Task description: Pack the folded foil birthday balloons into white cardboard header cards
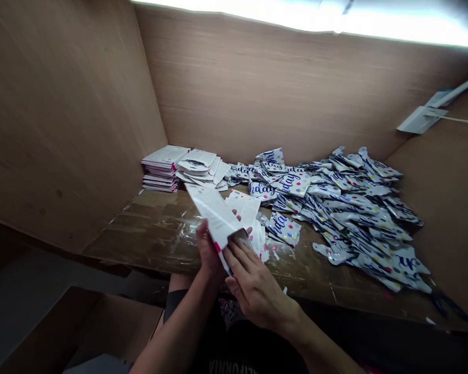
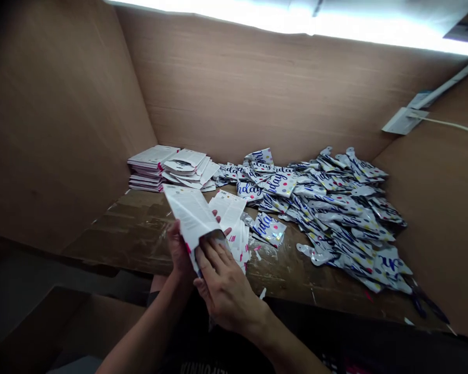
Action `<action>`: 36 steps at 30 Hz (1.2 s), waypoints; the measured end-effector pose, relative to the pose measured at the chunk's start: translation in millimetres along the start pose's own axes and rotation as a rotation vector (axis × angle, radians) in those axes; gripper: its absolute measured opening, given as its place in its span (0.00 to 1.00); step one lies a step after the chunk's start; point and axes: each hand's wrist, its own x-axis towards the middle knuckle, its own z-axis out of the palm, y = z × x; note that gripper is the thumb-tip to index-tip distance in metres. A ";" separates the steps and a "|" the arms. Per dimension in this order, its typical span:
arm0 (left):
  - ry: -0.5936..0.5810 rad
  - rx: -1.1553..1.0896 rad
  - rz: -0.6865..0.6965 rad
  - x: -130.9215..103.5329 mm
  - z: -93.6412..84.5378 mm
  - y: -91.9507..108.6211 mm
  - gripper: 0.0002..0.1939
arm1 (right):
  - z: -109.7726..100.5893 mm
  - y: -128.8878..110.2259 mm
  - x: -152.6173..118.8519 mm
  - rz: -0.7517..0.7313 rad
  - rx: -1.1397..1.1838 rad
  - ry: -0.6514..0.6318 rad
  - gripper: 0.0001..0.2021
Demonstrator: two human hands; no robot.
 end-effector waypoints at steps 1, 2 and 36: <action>0.011 0.006 -0.013 -0.8 -0.5 -2.6 0.35 | -0.9 4.4 7.4 0.009 0.016 -0.044 0.31; 0.017 0.013 -0.025 -1.4 -1.1 -5.5 0.35 | -1.4 9.6 16.3 0.020 0.034 -0.088 0.32; 0.343 1.345 0.665 53.5 -72.8 60.2 0.04 | 26.2 107.5 126.4 0.323 -0.013 0.565 0.27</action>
